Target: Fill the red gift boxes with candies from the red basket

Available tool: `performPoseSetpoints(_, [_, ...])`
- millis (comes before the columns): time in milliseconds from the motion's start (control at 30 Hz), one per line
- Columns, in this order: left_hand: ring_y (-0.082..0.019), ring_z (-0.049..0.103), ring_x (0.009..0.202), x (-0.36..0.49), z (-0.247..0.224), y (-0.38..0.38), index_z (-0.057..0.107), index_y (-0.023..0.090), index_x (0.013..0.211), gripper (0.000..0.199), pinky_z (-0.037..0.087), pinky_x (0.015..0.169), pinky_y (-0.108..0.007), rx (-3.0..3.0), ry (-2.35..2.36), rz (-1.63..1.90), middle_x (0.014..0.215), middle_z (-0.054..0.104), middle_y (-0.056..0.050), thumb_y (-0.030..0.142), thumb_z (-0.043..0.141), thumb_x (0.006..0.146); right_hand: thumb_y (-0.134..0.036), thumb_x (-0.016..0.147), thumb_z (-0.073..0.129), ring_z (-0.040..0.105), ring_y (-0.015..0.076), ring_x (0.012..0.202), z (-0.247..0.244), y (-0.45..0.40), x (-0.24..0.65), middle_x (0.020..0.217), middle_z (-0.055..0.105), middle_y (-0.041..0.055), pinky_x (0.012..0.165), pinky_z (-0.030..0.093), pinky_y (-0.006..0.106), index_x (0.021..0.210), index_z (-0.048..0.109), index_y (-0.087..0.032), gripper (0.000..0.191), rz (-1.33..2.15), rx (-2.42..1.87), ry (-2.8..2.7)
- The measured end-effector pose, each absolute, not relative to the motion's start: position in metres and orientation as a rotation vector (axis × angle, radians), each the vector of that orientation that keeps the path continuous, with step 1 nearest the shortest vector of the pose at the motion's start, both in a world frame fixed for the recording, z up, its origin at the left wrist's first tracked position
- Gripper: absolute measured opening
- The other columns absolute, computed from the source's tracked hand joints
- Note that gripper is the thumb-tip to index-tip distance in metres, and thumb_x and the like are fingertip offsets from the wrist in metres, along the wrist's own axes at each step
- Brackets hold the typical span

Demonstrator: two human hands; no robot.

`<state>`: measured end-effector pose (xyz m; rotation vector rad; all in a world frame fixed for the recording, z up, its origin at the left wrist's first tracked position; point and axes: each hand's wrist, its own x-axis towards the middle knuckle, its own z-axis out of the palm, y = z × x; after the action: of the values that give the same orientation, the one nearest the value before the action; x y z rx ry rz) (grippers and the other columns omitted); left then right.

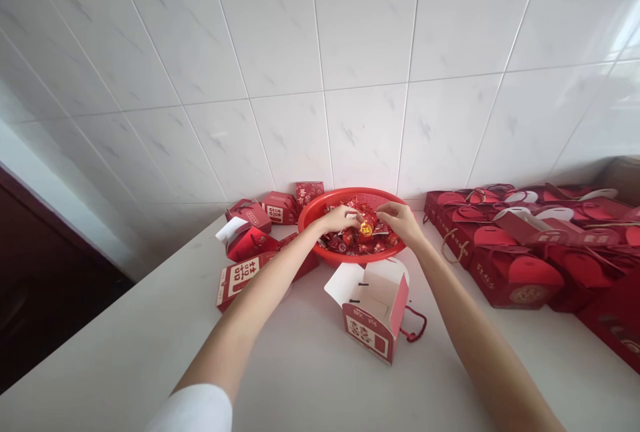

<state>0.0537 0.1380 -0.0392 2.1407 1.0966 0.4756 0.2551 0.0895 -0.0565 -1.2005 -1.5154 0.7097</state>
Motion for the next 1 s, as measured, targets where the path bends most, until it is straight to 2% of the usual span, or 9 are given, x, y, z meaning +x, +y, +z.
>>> performPoseSetpoints(67, [-0.021, 0.069, 0.088, 0.045, -0.044, 0.141, 0.076, 0.013, 0.101, 0.028, 0.053, 0.082, -0.033, 2.038, 1.061, 0.64, 0.094, 0.077, -0.008, 0.034, 0.066, 0.085, -0.027, 0.074, 0.065, 0.068, 0.0205, 0.076, -0.056, 0.09, 0.253, 0.081, 0.073, 0.0045, 0.069, 0.053, 0.03, 0.081, 0.069, -0.019, 0.012, 0.74, -1.209, -1.559])
performPoseSetpoints(133, [-0.021, 0.069, 0.093, 0.042, -0.048, 0.142, 0.076, 0.013, 0.103, 0.032, 0.053, 0.087, -0.034, 1.949, 1.012, 0.742, 0.101, 0.077, -0.009, 0.039, 0.067, 0.087, -0.028, 0.075, 0.068, 0.068, 0.0199, 0.073, -0.055, 0.089, 0.252, 0.078, 0.073, 0.0042, 0.066, 0.052, 0.029, 0.085, 0.07, -0.019, 0.013, 0.778, -1.219, -1.616])
performPoseSetpoints(267, [-0.022, 0.069, 0.099, 0.044, -0.05, 0.14, 0.078, 0.016, 0.099, 0.033, 0.051, 0.094, -0.036, 1.825, 0.926, 0.815, 0.102, 0.078, -0.008, 0.043, 0.076, 0.081, -0.039, 0.076, 0.075, 0.067, 0.0198, 0.071, -0.053, 0.085, 0.248, 0.077, 0.072, 0.0031, 0.064, 0.049, 0.029, 0.093, 0.07, -0.02, 0.026, 0.823, -1.241, -1.728])
performPoseSetpoints(400, [-0.023, 0.069, 0.098, 0.048, -0.047, 0.135, 0.079, 0.016, 0.092, 0.039, 0.051, 0.094, -0.037, 1.744, 0.906, 0.813, 0.097, 0.078, -0.007, 0.05, 0.081, 0.075, -0.049, 0.073, 0.078, 0.066, 0.0202, 0.073, -0.054, 0.086, 0.245, 0.078, 0.071, 0.0031, 0.064, 0.047, 0.029, 0.096, 0.069, -0.019, 0.038, 0.811, -1.272, -1.852])
performPoseSetpoints(533, [-0.024, 0.069, 0.094, 0.05, -0.045, 0.132, 0.078, 0.015, 0.09, 0.047, 0.053, 0.089, -0.036, 1.682, 0.925, 0.768, 0.092, 0.077, -0.007, 0.059, 0.081, 0.072, -0.037, 0.07, 0.079, 0.065, 0.0189, 0.074, -0.057, 0.09, 0.245, 0.078, 0.07, 0.0015, 0.066, 0.048, 0.028, 0.093, 0.068, -0.019, 0.031, 0.752, -1.28, -1.925])
performPoseSetpoints(633, [-0.024, 0.071, 0.089, 0.05, -0.044, 0.131, 0.078, 0.015, 0.095, 0.055, 0.055, 0.083, -0.035, 1.636, 0.962, 0.727, 0.091, 0.077, -0.009, 0.067, 0.073, 0.077, -0.027, 0.071, 0.073, 0.064, 0.0167, 0.07, -0.06, 0.092, 0.247, 0.074, 0.068, -0.001, 0.064, 0.048, 0.027, 0.087, 0.066, -0.02, 0.019, 0.763, -1.248, -1.928])
performPoseSetpoints(733, [-0.025, 0.072, 0.084, 0.048, -0.045, 0.131, 0.077, 0.015, 0.102, 0.061, 0.056, 0.08, -0.037, 1.606, 0.995, 0.677, 0.087, 0.077, -0.01, 0.071, 0.063, 0.083, -0.021, 0.071, 0.068, 0.063, 0.0155, 0.066, -0.061, 0.093, 0.248, 0.069, 0.067, -0.0026, 0.062, 0.048, 0.026, 0.086, 0.065, -0.02, 0.015, 0.75, -1.235, -1.901])
performPoseSetpoints(867, [-0.027, 0.073, 0.085, 0.047, -0.046, 0.131, 0.077, 0.014, 0.101, 0.061, 0.056, 0.088, -0.043, 1.613, 0.98, 0.588, 0.082, 0.077, -0.011, 0.07, 0.055, 0.09, -0.015, 0.071, 0.065, 0.064, 0.0167, 0.069, -0.06, 0.092, 0.249, 0.073, 0.068, -0.0008, 0.064, 0.048, 0.027, 0.09, 0.064, -0.021, 0.019, 0.718, -1.252, -1.83])
performPoseSetpoints(1000, [-0.024, 0.073, 0.088, 0.047, -0.045, 0.132, 0.078, 0.015, 0.091, 0.045, 0.052, 0.097, -0.041, 1.654, 0.932, 0.559, 0.079, 0.077, -0.008, 0.059, 0.067, 0.087, -0.013, 0.069, 0.065, 0.067, 0.0178, 0.076, -0.06, 0.092, 0.249, 0.078, 0.07, -0.0001, 0.067, 0.05, 0.027, 0.088, 0.065, -0.021, 0.021, 0.729, -1.228, -1.817])
